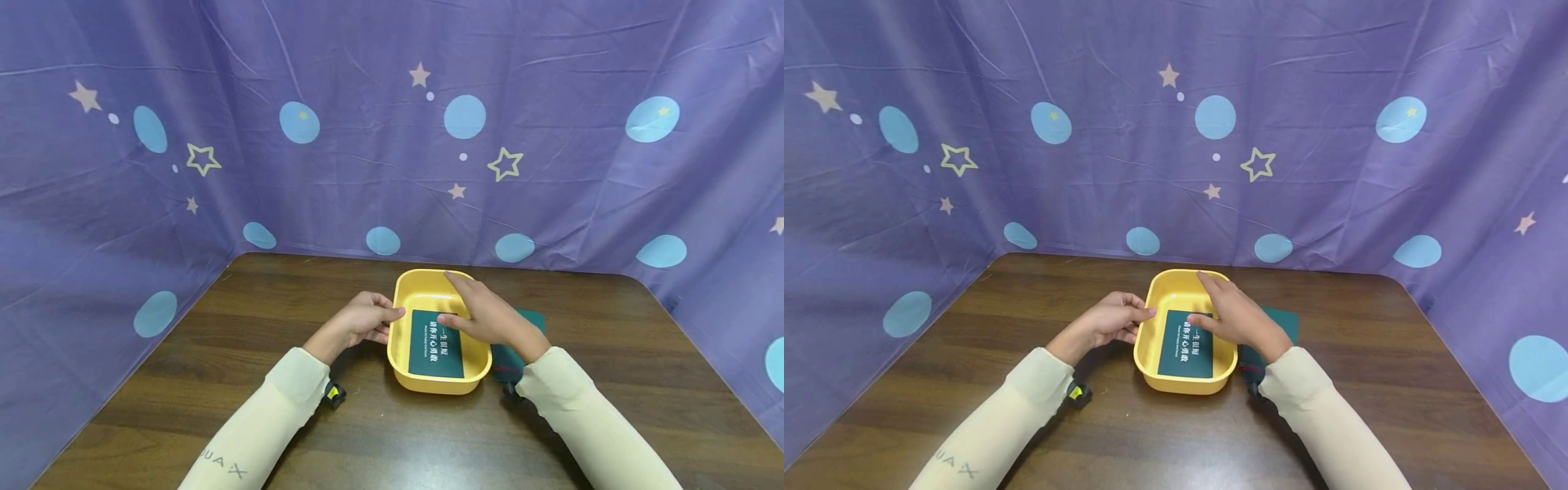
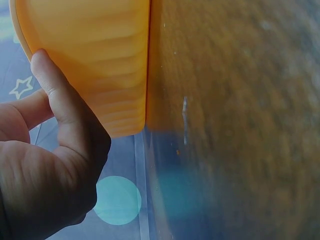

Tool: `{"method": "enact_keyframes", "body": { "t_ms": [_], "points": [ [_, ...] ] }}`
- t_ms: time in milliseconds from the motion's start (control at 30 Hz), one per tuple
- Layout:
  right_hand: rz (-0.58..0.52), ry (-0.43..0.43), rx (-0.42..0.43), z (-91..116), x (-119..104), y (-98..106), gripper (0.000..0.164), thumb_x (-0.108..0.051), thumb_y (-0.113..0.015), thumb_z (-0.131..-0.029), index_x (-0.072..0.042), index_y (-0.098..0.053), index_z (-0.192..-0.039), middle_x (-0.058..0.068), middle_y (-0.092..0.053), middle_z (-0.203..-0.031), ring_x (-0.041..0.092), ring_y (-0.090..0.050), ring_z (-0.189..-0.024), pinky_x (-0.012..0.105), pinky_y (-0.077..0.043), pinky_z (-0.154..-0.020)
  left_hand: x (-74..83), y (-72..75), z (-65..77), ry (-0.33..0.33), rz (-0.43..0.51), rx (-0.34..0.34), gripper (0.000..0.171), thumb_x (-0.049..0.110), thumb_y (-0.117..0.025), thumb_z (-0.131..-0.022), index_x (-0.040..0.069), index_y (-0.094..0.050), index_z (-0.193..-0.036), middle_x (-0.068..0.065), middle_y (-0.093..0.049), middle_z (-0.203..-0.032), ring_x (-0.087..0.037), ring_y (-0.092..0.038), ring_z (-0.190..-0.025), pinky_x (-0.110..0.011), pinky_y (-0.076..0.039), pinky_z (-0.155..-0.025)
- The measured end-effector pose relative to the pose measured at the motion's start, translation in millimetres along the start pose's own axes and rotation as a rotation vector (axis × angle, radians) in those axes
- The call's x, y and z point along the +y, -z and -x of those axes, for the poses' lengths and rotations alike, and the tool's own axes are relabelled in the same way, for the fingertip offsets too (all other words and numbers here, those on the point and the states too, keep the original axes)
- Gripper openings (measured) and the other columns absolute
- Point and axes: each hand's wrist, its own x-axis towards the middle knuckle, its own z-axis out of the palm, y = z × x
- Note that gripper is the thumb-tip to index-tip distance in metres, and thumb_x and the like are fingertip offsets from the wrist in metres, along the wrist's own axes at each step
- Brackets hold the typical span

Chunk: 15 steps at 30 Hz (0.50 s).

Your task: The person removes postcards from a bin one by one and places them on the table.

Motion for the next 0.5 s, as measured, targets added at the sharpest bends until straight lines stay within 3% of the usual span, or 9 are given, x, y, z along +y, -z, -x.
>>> {"method": "enact_keyframes", "body": {
  "t_ms": [500],
  "points": [
    [-0.002,-0.052,-0.134,-4.6,-14.2,-11.0,0.09,-0.057,-0.064,-0.089,-0.011,-0.022,-0.154,0.013,-0.037,-0.149,0.027,-0.038,-0.133,0.048,-0.04,-0.106,-1.3,0.0,-2.6,0.002,0.008,-0.002,0.023,0.013,-0.067,-0.093,-0.001,-0.051,-0.103,-0.012,-0.058,-0.078,-0.014,-0.059,-0.053,-0.026,-0.058,-0.05]
  ]
}}
